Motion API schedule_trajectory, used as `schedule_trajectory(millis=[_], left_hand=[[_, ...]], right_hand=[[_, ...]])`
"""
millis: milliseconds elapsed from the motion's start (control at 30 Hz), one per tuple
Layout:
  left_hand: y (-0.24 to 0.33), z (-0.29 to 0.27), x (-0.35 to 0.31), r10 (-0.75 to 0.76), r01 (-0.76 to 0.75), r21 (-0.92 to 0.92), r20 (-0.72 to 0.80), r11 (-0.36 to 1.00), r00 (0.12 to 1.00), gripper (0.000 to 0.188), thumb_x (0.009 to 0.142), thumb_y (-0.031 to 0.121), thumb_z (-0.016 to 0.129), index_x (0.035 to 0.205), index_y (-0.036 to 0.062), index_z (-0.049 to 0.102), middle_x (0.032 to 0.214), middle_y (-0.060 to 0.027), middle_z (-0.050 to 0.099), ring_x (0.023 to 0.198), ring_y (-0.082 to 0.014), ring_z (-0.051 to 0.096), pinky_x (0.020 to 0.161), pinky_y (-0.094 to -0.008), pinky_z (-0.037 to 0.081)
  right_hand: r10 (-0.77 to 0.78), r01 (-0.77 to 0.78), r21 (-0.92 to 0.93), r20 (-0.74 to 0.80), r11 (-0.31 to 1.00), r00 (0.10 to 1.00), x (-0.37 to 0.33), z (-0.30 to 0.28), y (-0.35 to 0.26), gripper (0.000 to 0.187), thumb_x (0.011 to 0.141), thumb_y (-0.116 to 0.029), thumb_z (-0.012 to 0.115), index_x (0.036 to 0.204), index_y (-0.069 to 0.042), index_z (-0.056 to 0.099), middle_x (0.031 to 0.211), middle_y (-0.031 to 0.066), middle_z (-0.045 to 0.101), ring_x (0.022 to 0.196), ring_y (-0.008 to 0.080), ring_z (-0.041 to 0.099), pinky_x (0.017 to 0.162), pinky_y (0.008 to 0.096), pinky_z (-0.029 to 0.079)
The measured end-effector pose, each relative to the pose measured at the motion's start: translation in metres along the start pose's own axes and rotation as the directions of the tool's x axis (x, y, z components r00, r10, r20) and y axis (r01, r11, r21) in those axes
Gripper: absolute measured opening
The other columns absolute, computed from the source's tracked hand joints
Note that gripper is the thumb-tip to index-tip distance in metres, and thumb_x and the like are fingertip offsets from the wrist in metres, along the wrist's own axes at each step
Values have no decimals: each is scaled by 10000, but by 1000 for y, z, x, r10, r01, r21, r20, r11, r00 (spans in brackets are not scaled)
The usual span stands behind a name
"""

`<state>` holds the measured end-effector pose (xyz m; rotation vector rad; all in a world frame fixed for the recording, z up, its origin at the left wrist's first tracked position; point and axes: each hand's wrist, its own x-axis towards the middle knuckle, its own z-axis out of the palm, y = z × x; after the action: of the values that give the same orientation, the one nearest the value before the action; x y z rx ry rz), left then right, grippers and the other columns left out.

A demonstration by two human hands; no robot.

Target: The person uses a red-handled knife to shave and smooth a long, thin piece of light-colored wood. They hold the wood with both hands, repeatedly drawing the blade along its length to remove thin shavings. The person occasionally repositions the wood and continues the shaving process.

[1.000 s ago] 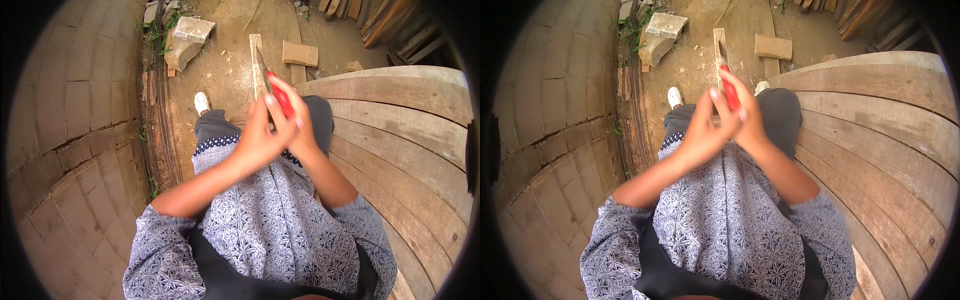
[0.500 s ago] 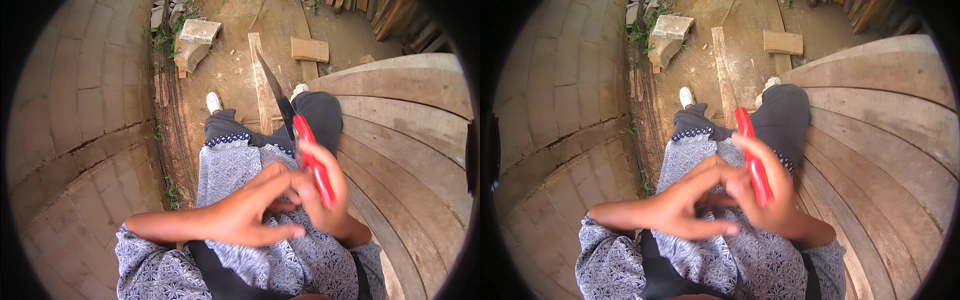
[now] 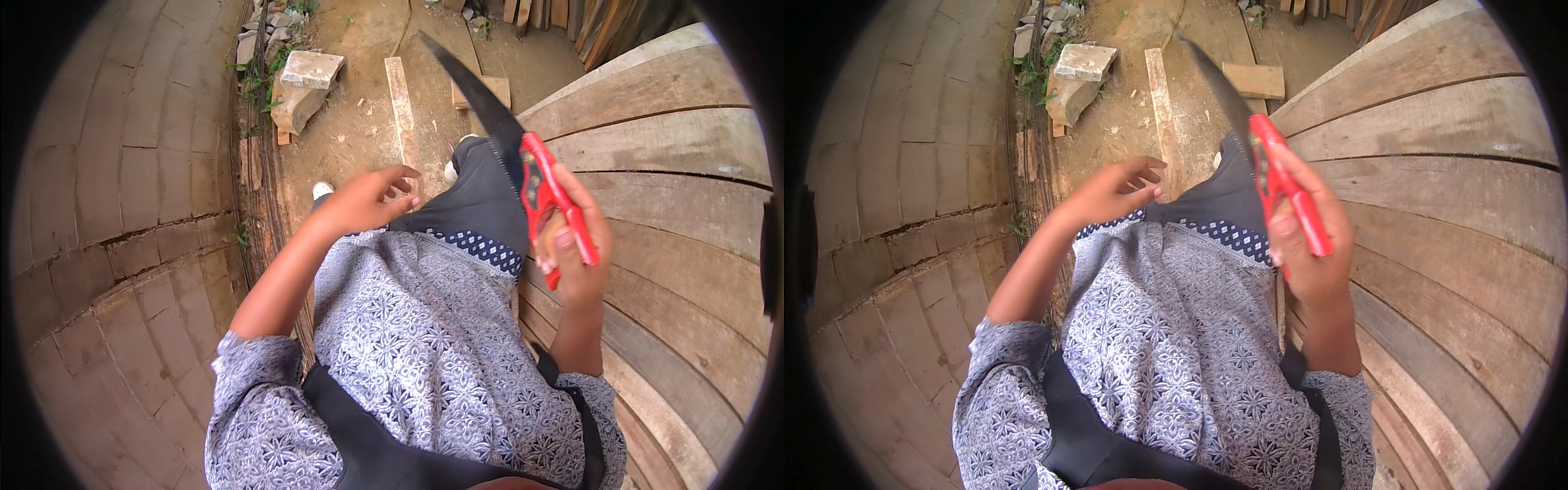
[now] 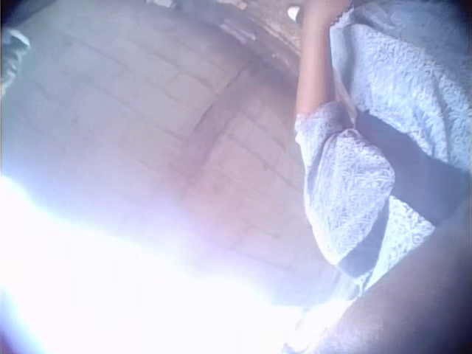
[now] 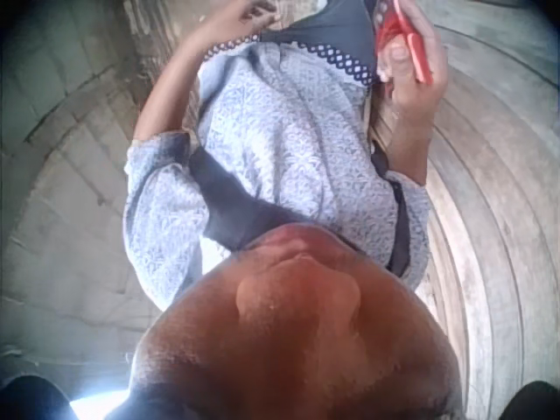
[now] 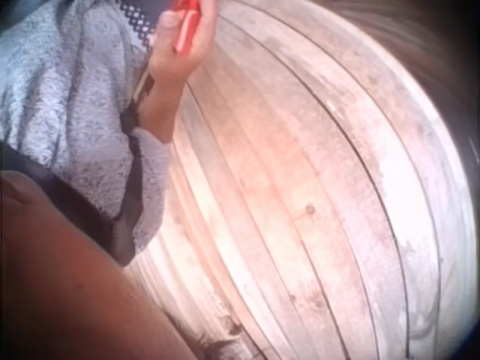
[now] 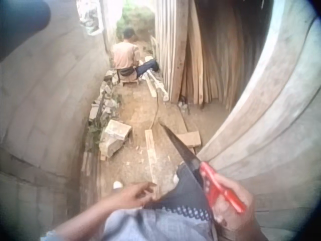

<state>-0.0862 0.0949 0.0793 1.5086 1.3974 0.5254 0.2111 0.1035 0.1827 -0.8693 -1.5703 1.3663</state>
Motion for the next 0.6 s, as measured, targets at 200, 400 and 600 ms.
schedule_trajectory(millis=[200,400,600], left_hand=[[-165,121,84,-271,253,-163,-97,954,958,785,947,436,665,1504,-22,355,1243,-244,664,1149,-333,656,981,-399,509],[-134,178,141,-313,282,-166,-212,945,926,529,890,401,670,1276,43,613,1080,-186,728,1067,-346,685,905,-456,528],[-123,168,140,-272,271,-45,-23,962,962,500,885,386,653,1243,39,629,1132,-223,704,1104,-387,662,933,-486,517]], right_hand=[[-133,130,-31,-116,991,984,-8,-27,1,722,994,-413,621,1447,107,406,607,-26,476,513,36,454,483,193,394],[-202,143,-290,-186,946,962,-4,-50,-35,634,1067,-381,477,1466,104,386,594,-21,471,511,43,446,490,192,388],[-265,118,-506,-230,855,936,43,35,-84,530,1084,-292,441,1442,98,431,607,-19,459,546,48,452,522,194,387]])
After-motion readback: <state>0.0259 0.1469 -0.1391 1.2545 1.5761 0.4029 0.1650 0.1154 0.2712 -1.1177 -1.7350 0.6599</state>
